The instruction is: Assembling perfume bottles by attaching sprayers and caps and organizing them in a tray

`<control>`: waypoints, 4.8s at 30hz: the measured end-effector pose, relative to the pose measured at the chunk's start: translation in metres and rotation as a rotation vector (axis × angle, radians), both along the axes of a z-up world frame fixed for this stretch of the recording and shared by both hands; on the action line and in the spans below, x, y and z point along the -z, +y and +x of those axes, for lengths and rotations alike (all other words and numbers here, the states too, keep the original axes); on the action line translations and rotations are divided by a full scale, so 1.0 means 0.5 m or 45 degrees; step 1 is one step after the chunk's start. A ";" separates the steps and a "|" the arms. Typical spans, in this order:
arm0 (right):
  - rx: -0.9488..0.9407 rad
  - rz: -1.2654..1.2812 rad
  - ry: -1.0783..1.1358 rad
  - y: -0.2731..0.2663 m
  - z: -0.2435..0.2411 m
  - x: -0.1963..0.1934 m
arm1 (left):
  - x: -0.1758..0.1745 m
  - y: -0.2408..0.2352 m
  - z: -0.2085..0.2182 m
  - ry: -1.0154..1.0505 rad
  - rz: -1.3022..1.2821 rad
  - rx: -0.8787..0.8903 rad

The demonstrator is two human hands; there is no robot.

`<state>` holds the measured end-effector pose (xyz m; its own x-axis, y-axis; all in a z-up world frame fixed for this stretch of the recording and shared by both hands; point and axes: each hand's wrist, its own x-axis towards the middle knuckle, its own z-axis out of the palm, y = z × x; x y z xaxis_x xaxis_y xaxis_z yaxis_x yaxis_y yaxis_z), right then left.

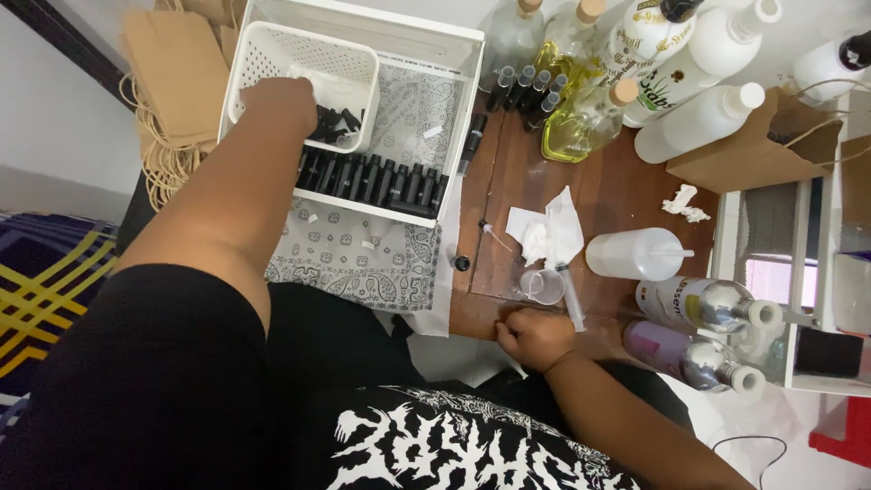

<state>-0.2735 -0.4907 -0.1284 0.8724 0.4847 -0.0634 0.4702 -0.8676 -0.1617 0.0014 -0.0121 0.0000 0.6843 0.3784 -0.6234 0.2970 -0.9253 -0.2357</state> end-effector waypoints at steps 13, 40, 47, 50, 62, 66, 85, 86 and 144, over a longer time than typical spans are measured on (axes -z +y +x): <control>0.002 0.119 0.011 -0.001 -0.001 -0.002 | 0.008 0.008 0.025 -0.280 -0.249 0.010; -0.043 -0.037 0.326 0.037 0.036 -0.095 | -0.057 -0.027 -0.001 -0.412 -0.030 0.275; 0.085 -0.107 0.587 0.037 0.045 -0.097 | -0.178 -0.112 -0.193 -1.123 -0.801 -0.164; 0.106 -0.030 0.654 0.034 0.037 -0.098 | -0.301 -0.224 -0.350 -0.932 -1.402 -0.849; -0.291 1.617 0.255 0.095 -0.036 -0.484 | -0.317 -0.388 -0.628 -0.542 -2.026 0.256; -0.321 1.796 0.229 0.110 -0.082 -0.495 | -0.333 -0.403 -0.675 -0.585 -1.843 0.473; 1.071 1.858 0.905 0.004 -0.114 -0.175 | -0.070 -0.228 -0.558 -0.579 -0.766 -0.068; 1.076 1.824 0.898 0.000 -0.110 -0.170 | -0.090 -0.224 -0.557 -0.616 -0.766 -0.117; 0.400 2.251 1.331 -0.029 -0.023 -0.062 | -0.225 -0.218 -0.272 -1.016 -1.007 0.116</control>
